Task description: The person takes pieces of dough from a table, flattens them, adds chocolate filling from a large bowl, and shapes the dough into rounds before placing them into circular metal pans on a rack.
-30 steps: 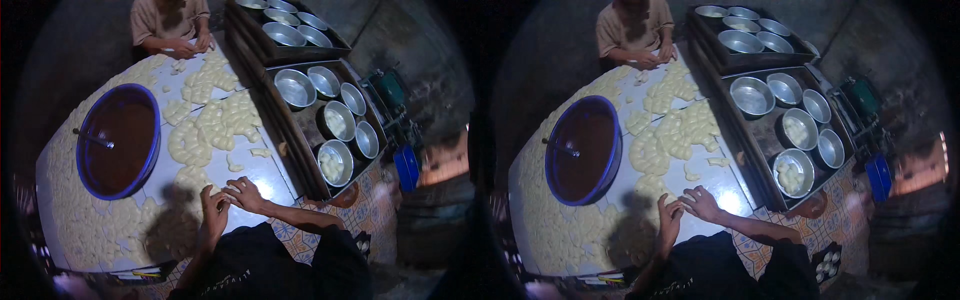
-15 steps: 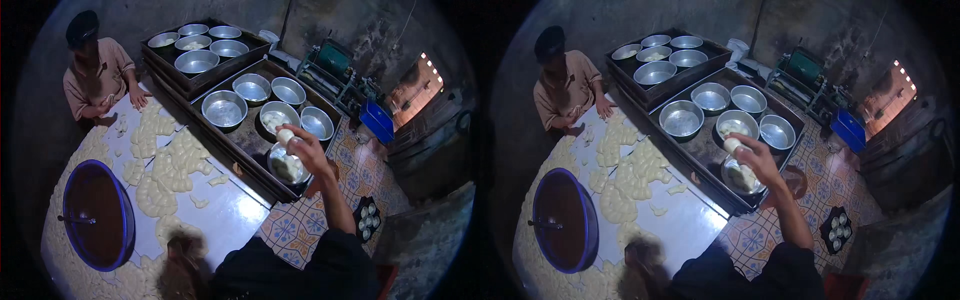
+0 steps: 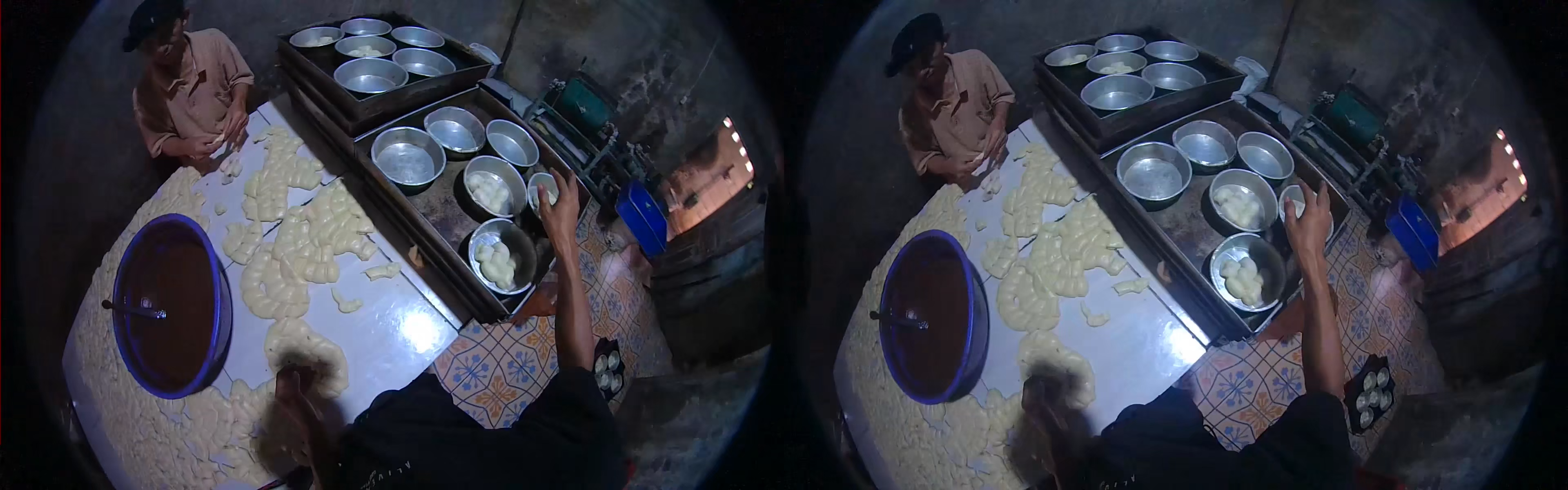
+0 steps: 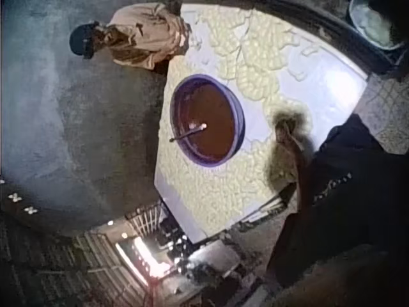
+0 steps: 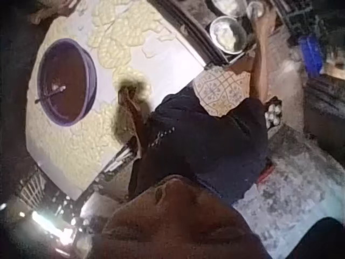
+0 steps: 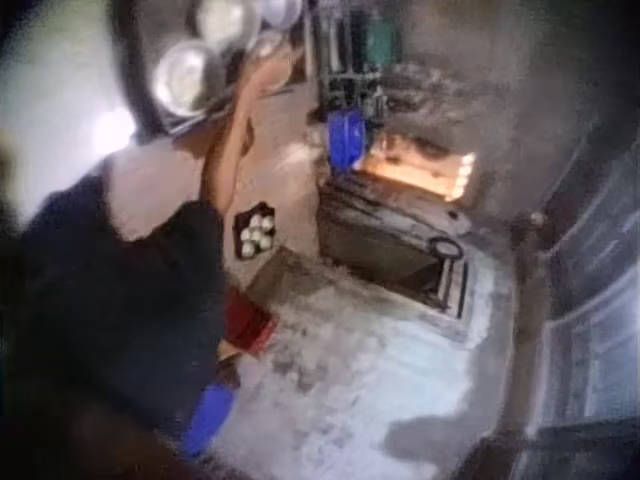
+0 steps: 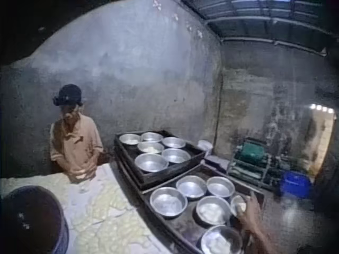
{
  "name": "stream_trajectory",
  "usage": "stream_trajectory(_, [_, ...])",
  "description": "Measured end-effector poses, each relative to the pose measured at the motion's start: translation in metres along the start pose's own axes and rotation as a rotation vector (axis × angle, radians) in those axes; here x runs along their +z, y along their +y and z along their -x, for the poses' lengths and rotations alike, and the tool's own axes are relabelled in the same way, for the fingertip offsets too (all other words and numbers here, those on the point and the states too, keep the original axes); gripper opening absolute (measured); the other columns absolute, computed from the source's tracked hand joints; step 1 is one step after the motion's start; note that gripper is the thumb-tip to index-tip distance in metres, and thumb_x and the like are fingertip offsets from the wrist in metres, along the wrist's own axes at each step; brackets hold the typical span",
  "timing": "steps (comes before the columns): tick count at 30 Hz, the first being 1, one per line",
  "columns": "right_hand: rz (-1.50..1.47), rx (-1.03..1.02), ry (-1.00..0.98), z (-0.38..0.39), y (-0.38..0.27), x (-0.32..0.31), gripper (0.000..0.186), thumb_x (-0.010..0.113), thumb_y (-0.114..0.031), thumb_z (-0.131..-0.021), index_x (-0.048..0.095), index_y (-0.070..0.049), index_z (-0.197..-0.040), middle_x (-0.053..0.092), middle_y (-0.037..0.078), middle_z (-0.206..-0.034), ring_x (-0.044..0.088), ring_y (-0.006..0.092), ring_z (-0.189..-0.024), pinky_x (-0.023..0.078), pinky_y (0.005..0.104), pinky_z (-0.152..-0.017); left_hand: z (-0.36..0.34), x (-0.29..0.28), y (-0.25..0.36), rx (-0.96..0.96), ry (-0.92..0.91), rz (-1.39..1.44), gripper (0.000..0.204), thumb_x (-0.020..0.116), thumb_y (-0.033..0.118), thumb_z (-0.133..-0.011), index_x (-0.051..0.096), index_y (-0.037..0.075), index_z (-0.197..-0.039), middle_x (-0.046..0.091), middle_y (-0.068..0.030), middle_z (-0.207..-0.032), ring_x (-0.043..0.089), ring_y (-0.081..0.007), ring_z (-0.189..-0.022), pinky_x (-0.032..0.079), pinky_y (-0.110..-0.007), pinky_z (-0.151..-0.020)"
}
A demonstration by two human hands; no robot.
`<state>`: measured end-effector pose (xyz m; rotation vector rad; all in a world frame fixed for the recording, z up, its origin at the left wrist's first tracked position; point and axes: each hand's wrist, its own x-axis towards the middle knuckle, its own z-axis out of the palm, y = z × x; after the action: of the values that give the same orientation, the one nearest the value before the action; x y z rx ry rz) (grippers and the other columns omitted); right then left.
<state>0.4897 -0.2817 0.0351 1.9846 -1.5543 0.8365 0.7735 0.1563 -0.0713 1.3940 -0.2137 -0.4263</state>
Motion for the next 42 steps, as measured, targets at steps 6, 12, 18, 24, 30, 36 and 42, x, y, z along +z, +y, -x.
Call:
stream_trajectory(6, [-1.362, -0.332, -0.922, 0.100, -0.164, -0.105, 0.032, 0.056, -0.007, -0.089, 0.057, -0.002, -0.121, 0.059, 0.017, -0.119, 0.058, 0.0291, -0.110, 0.048, 0.0363, -0.093, 0.002, -0.017, -0.021, -0.019, 0.104, -0.012, 0.021, 0.052, 0.015, -0.086, 0.060, -0.001, -0.095, 0.065, -0.0112, -0.083, 0.063, -0.0214, -0.073, 0.051, -0.032, -0.070])
stream_trajectory(12, [-1.058, -0.896, -0.781, 0.203, -0.271, 0.005, 0.036, 0.057, -0.018, -0.088, 0.055, -0.003, -0.121, 0.050, 0.021, -0.127, 0.048, 0.0364, -0.119, 0.041, 0.0451, -0.095, 0.009, 0.006, 0.004, -0.016, -0.150, -0.034, 0.020, 0.053, 0.010, -0.088, 0.061, -0.003, -0.100, 0.065, -0.0131, -0.088, 0.065, -0.0216, -0.076, 0.052, -0.031, -0.072])
stream_trajectory(18, [-1.147, -0.775, -0.762, 0.216, -0.229, 0.017, 0.018, 0.061, -0.003, -0.079, 0.062, -0.001, -0.096, 0.057, 0.015, -0.100, 0.055, 0.0335, -0.092, 0.048, 0.0392, -0.078, 0.021, -0.013, -0.011, -0.043, -0.101, -0.109, 0.019, 0.055, 0.007, -0.087, 0.060, -0.005, -0.101, 0.067, -0.0142, -0.085, 0.066, -0.0217, -0.075, 0.052, -0.031, -0.071])
stream_trajectory(24, [-1.701, -0.110, -1.339, 0.207, -0.232, -0.049, 0.036, 0.075, -0.015, -0.079, 0.065, -0.002, -0.111, 0.050, 0.010, -0.116, 0.058, 0.0172, -0.101, 0.050, 0.0289, -0.082, 0.019, -0.007, -0.013, -0.161, -0.201, 0.005, 0.029, 0.050, 0.009, -0.095, 0.053, -0.011, -0.116, 0.064, -0.0177, -0.105, 0.064, -0.0227, -0.095, 0.049, -0.031, -0.087])
stream_trajectory(30, [-1.759, 0.009, -1.350, 0.211, -0.259, -0.132, 0.031, 0.060, 0.001, -0.087, 0.062, -0.001, -0.118, 0.053, 0.008, -0.110, 0.056, 0.0164, -0.097, 0.050, 0.0266, -0.080, 0.004, 0.029, 0.000, -0.215, -0.399, 0.266, 0.042, 0.039, 0.012, -0.101, 0.034, -0.003, -0.140, 0.044, -0.0174, -0.137, 0.046, -0.0194, -0.122, 0.037, -0.035, -0.102])
stream_trajectory(36, [-1.618, -0.333, -0.900, 0.225, -0.269, -0.128, 0.034, 0.061, 0.004, -0.083, 0.063, 0.000, -0.116, 0.055, 0.010, -0.103, 0.058, 0.0183, -0.086, 0.050, 0.0273, -0.074, 0.005, 0.052, 0.031, -0.200, -0.216, 0.576, 0.045, 0.035, 0.012, -0.101, 0.024, 0.003, -0.144, 0.033, -0.0206, -0.146, 0.043, -0.0260, -0.127, 0.038, -0.036, -0.103])
stream_trajectory(42, [-1.751, -0.190, -1.028, 0.213, -0.274, -0.130, 0.020, 0.062, 0.002, -0.084, 0.068, 0.001, -0.103, 0.058, 0.008, -0.091, 0.056, 0.0107, -0.070, 0.044, 0.0226, -0.061, 0.005, 0.023, 0.022, 0.162, -0.205, -0.098, 0.027, 0.048, 0.011, -0.098, 0.059, -0.001, -0.119, 0.057, -0.0148, -0.123, 0.054, -0.0144, -0.106, 0.042, -0.029, -0.091])
